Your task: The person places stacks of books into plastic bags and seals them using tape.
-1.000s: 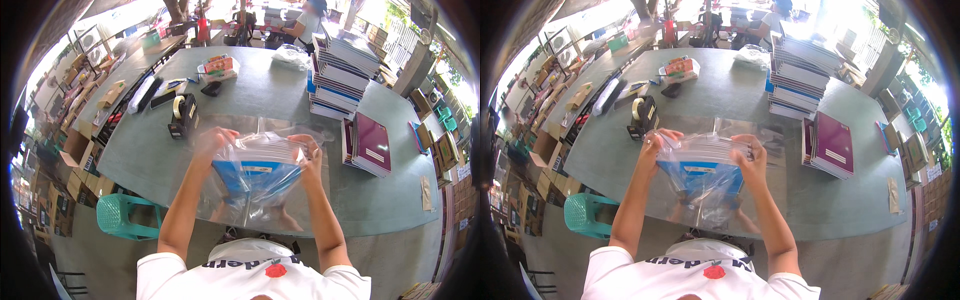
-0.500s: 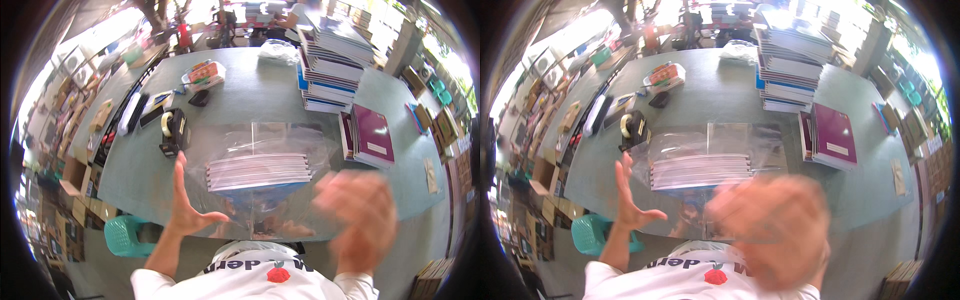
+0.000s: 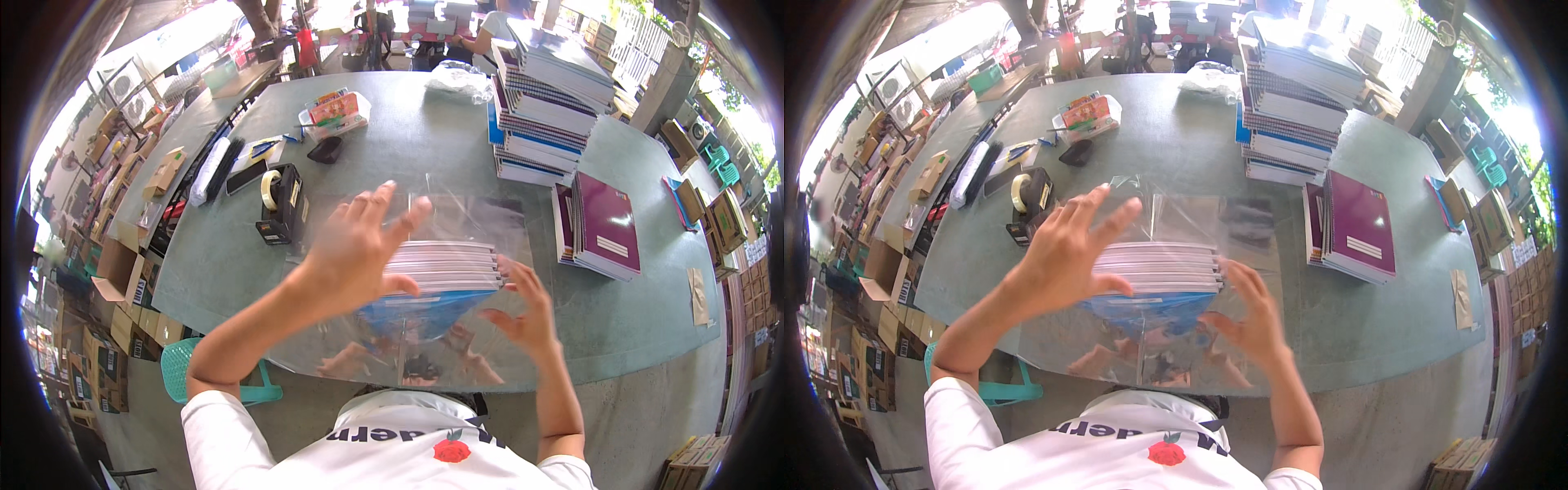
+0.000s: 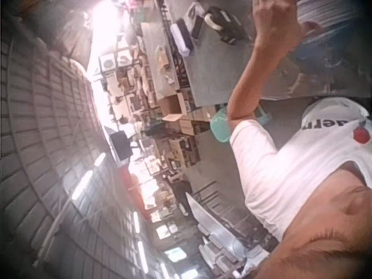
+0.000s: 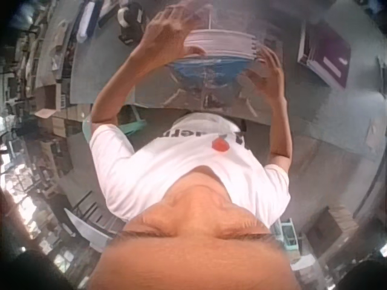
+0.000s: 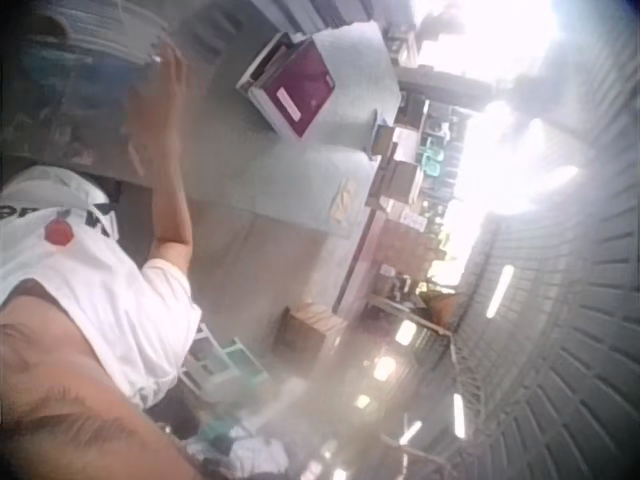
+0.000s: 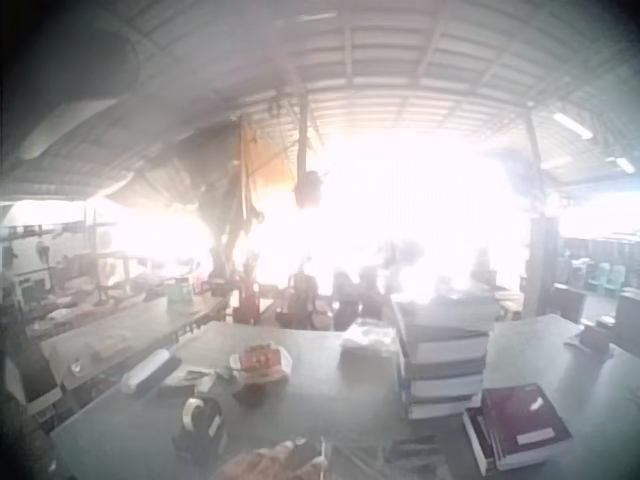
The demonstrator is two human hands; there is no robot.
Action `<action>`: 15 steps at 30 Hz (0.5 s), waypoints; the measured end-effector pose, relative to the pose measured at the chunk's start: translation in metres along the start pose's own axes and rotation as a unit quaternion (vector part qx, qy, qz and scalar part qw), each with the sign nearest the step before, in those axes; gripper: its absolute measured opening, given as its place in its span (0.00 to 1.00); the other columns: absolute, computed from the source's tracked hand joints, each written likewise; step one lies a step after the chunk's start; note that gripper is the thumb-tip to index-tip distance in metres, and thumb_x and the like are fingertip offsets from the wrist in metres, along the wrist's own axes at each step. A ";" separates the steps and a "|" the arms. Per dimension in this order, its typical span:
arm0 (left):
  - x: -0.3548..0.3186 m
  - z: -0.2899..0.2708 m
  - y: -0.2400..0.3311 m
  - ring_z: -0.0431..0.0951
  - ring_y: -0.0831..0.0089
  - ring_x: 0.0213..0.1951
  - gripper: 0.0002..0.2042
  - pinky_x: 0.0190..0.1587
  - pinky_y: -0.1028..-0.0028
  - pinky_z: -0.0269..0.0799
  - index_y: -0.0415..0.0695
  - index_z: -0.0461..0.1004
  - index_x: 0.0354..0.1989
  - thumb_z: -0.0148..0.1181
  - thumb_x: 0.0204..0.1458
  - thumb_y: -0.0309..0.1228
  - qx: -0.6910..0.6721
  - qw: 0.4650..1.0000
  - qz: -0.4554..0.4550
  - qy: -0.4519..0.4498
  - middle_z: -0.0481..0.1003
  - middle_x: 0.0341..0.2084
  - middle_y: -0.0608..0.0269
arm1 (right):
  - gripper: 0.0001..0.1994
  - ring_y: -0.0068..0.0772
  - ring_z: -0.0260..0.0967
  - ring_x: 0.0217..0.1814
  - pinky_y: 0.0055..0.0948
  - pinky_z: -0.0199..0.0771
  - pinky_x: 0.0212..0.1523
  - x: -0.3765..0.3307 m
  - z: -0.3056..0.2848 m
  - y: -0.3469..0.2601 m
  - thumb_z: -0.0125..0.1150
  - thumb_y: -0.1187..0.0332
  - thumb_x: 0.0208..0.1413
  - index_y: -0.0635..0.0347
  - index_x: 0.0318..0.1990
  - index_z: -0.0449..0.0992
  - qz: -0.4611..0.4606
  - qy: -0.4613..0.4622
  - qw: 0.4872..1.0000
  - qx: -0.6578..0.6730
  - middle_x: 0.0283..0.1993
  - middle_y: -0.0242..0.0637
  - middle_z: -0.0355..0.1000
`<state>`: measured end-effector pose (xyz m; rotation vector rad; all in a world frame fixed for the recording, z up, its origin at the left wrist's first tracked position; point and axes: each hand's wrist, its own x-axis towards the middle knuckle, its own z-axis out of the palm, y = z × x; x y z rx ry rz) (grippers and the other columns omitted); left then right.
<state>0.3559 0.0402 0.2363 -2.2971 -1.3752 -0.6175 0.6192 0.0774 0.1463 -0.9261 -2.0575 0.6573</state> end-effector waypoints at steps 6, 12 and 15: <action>-0.004 -0.059 0.018 0.71 0.64 0.40 0.07 0.45 0.60 0.64 0.43 0.69 0.30 0.57 0.44 0.30 -0.163 0.878 0.071 -0.445 0.72 0.29 0.60 | 0.32 0.38 0.61 0.52 0.35 0.61 0.52 0.019 0.007 -0.011 0.66 0.72 0.36 0.54 0.56 0.66 -0.126 0.005 0.979 -0.163 0.52 0.38 0.64; -0.017 -0.074 -0.013 0.57 0.59 0.57 0.05 0.60 0.55 0.49 0.50 0.73 0.25 0.61 0.38 0.32 -0.063 0.966 0.112 -0.226 0.62 0.52 0.58 | 0.27 0.40 0.57 0.61 0.37 0.56 0.60 0.024 0.018 -0.040 0.57 0.74 0.42 0.60 0.56 0.65 -0.222 -0.131 0.937 -0.236 0.57 0.41 0.62; 0.003 -0.043 -0.030 0.51 0.58 0.60 0.07 0.63 0.55 0.42 0.50 0.73 0.17 0.66 0.32 0.34 -0.044 0.981 0.086 -0.168 0.60 0.55 0.62 | 0.25 0.41 0.55 0.64 0.38 0.53 0.63 0.024 0.028 -0.050 0.53 0.74 0.45 0.63 0.56 0.64 -0.230 -0.151 0.930 -0.243 0.60 0.44 0.60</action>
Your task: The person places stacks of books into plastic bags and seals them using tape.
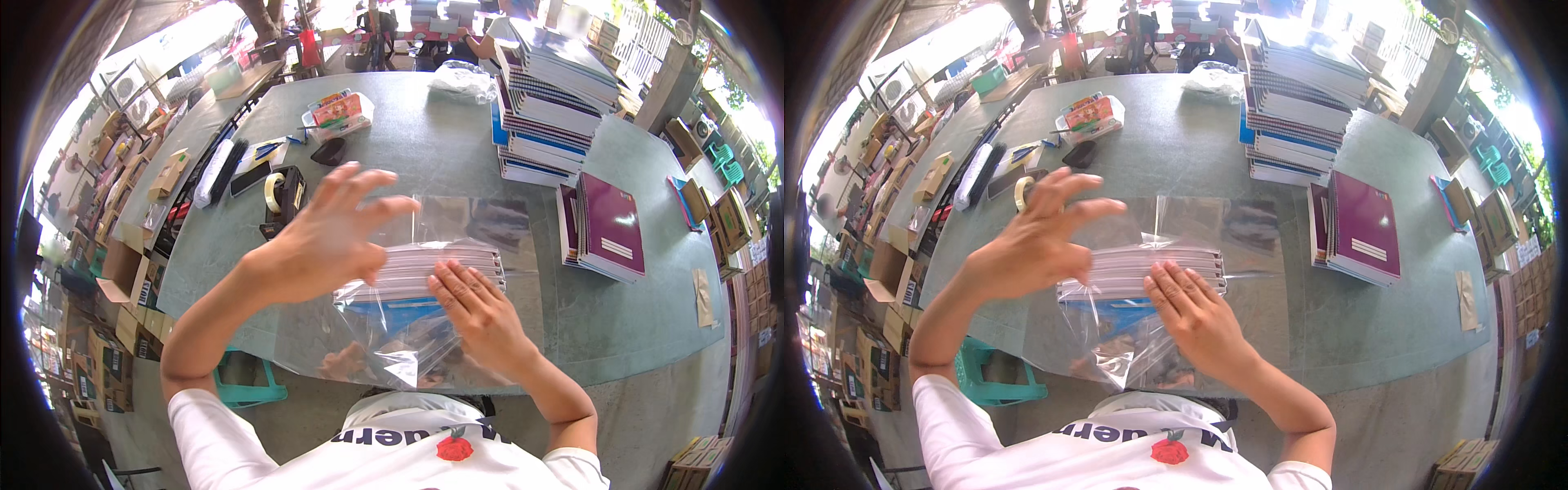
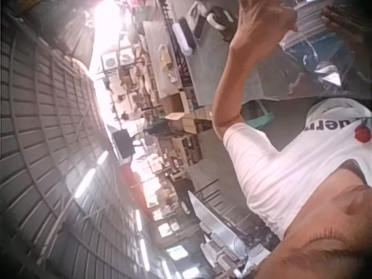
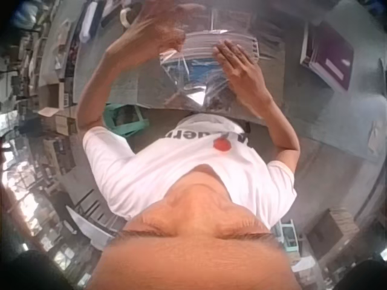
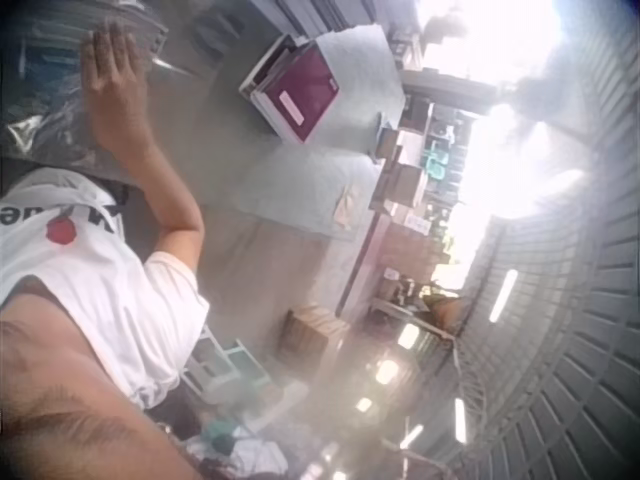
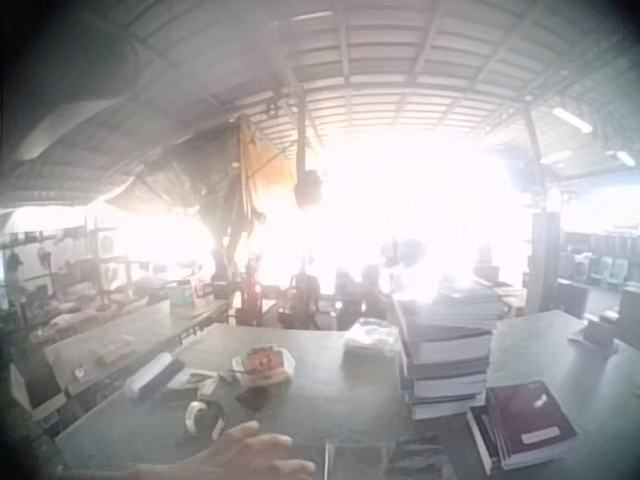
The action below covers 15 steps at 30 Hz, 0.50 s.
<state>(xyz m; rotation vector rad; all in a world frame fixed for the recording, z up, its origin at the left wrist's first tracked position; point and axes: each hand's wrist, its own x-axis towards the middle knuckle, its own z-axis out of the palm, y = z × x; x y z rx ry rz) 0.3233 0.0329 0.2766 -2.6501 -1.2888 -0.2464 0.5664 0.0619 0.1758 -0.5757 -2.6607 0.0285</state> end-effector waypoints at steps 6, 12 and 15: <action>0.033 0.036 -0.003 0.52 0.58 0.59 0.08 0.63 0.55 0.40 0.48 0.73 0.14 0.66 0.31 0.34 -0.101 0.991 0.080 -0.034 0.62 0.52 0.63 | 0.27 0.40 0.56 0.64 0.37 0.53 0.64 -0.001 0.011 -0.008 0.52 0.73 0.49 0.49 0.59 0.62 0.012 0.022 1.000 -0.012 0.61 0.45 0.59; 0.036 0.048 -0.039 0.64 0.65 0.48 0.05 0.53 0.61 0.55 0.46 0.74 0.16 0.65 0.33 0.31 0.055 0.987 -0.008 0.154 0.70 0.38 0.66 | 0.27 0.38 0.55 0.65 0.37 0.51 0.64 0.002 0.012 -0.017 0.52 0.72 0.49 0.35 0.59 0.63 0.034 0.001 0.999 -0.038 0.61 0.42 0.59; 0.003 0.044 -0.118 0.71 0.69 0.33 0.04 0.39 0.70 0.64 0.43 0.74 0.23 0.61 0.42 0.29 -0.018 0.907 -0.183 0.379 0.72 0.25 0.64 | 0.26 0.38 0.55 0.65 0.37 0.51 0.64 0.001 0.013 -0.016 0.53 0.72 0.48 0.35 0.57 0.66 0.041 -0.002 0.999 -0.023 0.61 0.41 0.61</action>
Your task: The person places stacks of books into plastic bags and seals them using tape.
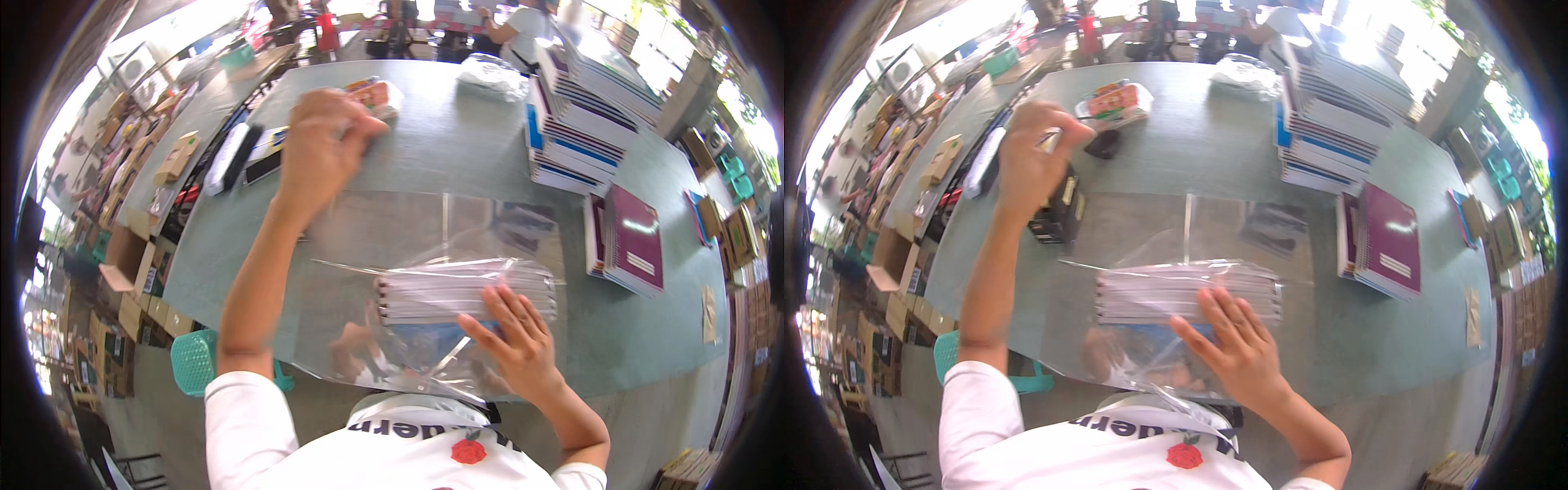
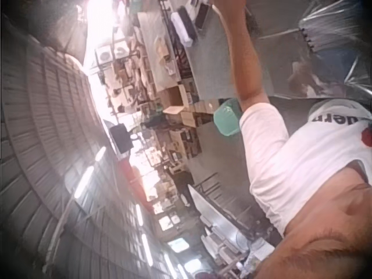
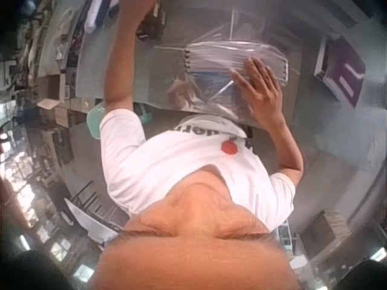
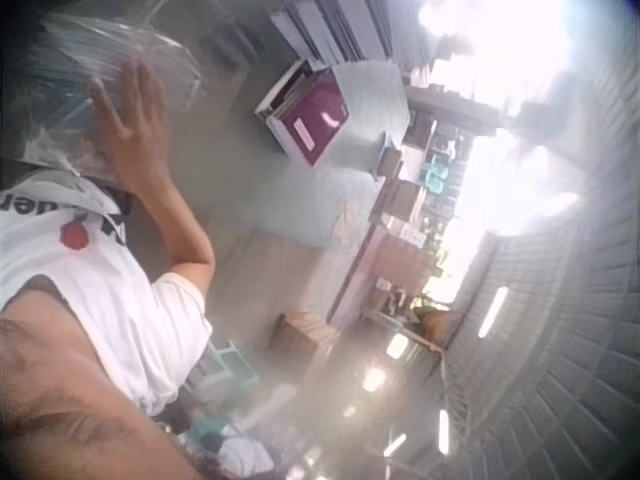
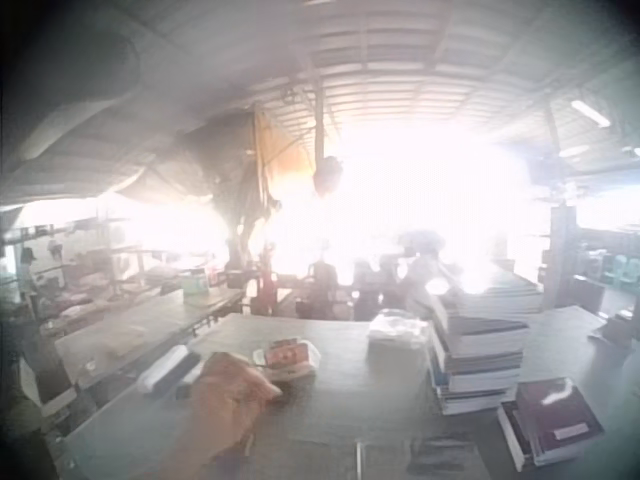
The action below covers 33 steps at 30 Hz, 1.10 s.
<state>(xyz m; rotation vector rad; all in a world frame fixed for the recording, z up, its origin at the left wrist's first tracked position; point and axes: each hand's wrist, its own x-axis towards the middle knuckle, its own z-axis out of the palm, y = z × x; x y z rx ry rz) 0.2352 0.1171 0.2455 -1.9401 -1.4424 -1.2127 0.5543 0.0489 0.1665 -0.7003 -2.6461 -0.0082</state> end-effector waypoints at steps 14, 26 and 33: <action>-0.216 0.006 -0.194 0.69 0.80 0.18 0.12 0.23 0.78 0.62 0.39 0.74 0.21 0.62 0.48 0.36 -0.146 0.790 -0.594 -0.029 0.74 0.17 0.65 | 0.25 0.42 0.58 0.63 0.40 0.55 0.61 0.010 0.010 -0.007 0.52 0.81 0.40 0.41 0.47 0.75 0.058 0.033 0.998 -0.008 0.58 0.41 0.64; -0.112 -0.060 -0.090 0.77 0.62 0.25 0.08 0.32 0.73 0.72 0.37 0.76 0.27 0.58 0.43 0.30 -0.015 0.853 -0.380 -0.358 0.77 0.23 0.54 | 0.28 0.44 0.59 0.62 0.39 0.55 0.61 0.011 0.006 -0.003 0.54 0.78 0.39 0.41 0.51 0.72 0.045 0.028 0.999 0.007 0.59 0.43 0.62; -0.036 -0.011 0.111 0.72 0.73 0.18 0.16 0.24 0.75 0.66 0.37 0.75 0.21 0.62 0.46 0.40 -0.282 0.767 -0.154 -0.556 0.71 0.13 0.57 | 0.27 0.45 0.56 0.64 0.40 0.56 0.60 0.005 0.008 0.002 0.52 0.77 0.43 0.39 0.53 0.70 0.028 0.055 0.997 0.043 0.64 0.50 0.53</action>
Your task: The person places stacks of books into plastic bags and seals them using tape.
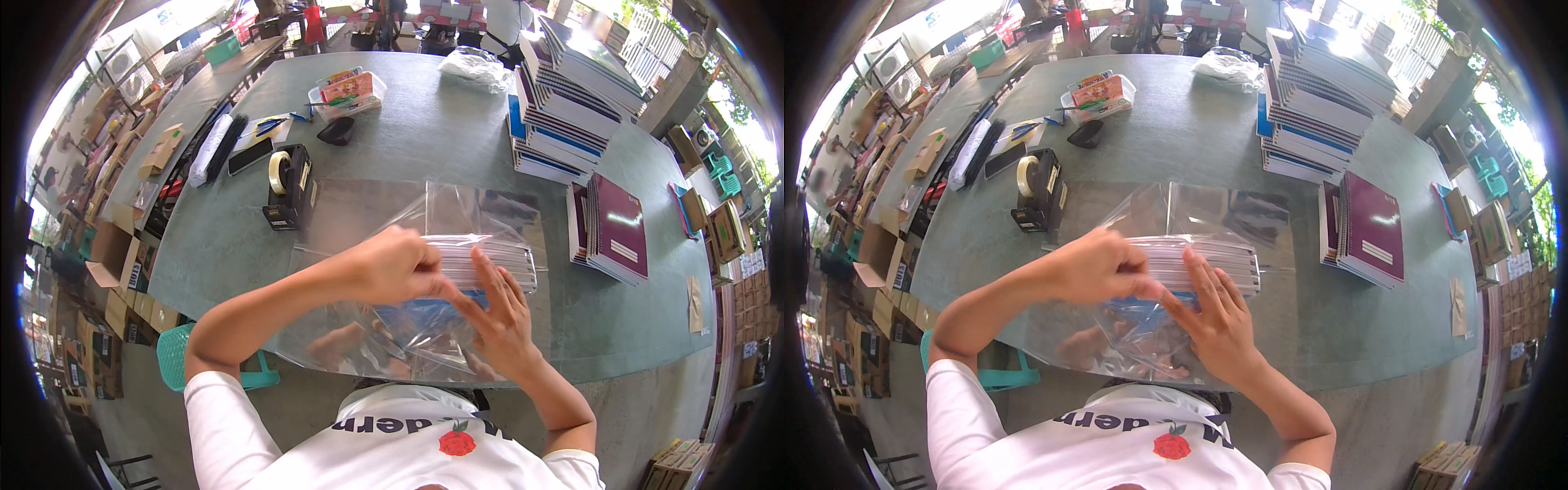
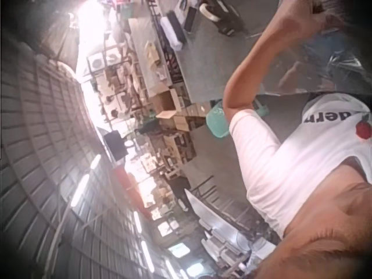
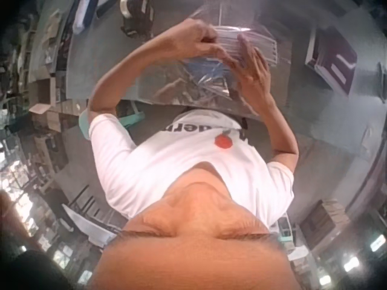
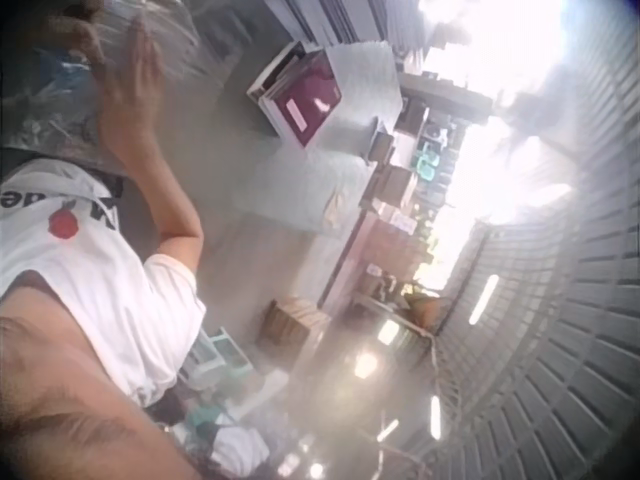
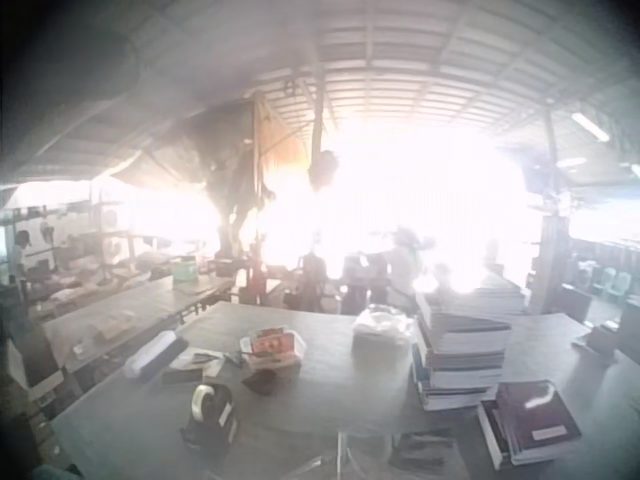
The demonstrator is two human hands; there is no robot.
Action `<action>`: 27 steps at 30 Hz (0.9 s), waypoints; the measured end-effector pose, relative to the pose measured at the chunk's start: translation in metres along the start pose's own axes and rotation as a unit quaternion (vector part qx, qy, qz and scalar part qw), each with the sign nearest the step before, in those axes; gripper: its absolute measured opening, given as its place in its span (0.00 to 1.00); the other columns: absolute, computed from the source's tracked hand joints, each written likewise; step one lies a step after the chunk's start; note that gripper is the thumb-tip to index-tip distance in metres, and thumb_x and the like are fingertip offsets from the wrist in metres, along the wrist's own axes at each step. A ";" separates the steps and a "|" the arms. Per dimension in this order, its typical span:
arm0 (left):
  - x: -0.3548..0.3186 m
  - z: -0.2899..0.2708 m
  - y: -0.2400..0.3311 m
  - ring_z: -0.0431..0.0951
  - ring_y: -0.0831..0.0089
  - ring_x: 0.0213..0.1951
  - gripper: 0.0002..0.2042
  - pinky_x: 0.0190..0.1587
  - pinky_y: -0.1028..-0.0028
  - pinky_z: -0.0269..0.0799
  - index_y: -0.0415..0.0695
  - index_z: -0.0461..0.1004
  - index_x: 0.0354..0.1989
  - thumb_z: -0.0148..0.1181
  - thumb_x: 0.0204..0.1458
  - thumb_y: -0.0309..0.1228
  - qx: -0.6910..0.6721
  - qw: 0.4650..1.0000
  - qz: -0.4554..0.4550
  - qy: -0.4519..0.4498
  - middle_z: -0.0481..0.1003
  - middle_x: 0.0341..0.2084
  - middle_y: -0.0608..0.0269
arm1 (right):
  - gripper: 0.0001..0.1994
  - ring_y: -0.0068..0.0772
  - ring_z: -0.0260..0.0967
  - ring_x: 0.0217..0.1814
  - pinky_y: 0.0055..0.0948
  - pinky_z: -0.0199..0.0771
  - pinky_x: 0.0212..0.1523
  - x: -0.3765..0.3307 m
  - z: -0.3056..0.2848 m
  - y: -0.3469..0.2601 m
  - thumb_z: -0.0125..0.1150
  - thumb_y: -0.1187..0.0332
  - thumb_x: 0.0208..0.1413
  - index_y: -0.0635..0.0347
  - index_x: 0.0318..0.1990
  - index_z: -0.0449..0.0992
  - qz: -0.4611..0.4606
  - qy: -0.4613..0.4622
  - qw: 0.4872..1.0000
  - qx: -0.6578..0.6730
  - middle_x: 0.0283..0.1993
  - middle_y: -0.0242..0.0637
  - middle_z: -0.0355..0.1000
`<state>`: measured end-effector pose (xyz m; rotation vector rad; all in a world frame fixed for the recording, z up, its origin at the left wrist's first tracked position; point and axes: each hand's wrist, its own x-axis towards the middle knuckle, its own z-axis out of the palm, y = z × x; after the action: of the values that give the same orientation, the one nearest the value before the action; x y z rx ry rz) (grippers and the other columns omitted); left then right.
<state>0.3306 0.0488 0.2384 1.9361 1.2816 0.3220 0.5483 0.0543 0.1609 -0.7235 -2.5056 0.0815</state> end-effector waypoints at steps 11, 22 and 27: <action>-0.021 0.002 -0.022 0.76 0.70 0.26 0.19 0.33 0.76 0.70 0.37 0.76 0.23 0.71 0.36 0.42 0.235 0.911 -0.059 0.334 0.75 0.18 0.58 | 0.36 0.50 0.56 0.63 0.41 0.59 0.59 0.009 -0.059 0.048 0.67 0.62 0.41 0.50 0.61 0.60 -0.131 -0.035 0.949 0.285 0.64 0.54 0.51; -0.090 0.013 -0.017 0.75 0.71 0.35 0.17 0.41 0.72 0.69 0.48 0.74 0.42 0.66 0.41 0.30 0.003 0.864 0.142 0.484 0.74 0.31 0.59 | 0.13 0.31 0.72 0.32 0.26 0.72 0.37 0.043 -0.104 0.113 0.56 0.61 0.52 0.62 0.39 0.73 0.072 0.207 0.875 0.431 0.30 0.38 0.73; -0.087 0.115 -0.079 0.60 0.56 0.54 0.35 0.53 0.56 0.57 0.54 0.63 0.55 0.70 0.34 0.39 0.334 0.793 -0.008 0.509 0.57 0.56 0.55 | 0.31 0.37 0.56 0.57 0.39 0.58 0.53 -0.028 -0.040 0.095 0.73 0.57 0.30 0.50 0.48 0.71 -0.187 0.033 0.977 -0.099 0.54 0.32 0.62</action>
<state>0.3050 -0.0647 0.1223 2.4098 2.3388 1.1448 0.6342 0.1180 0.1630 -0.3107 -2.5627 -0.3247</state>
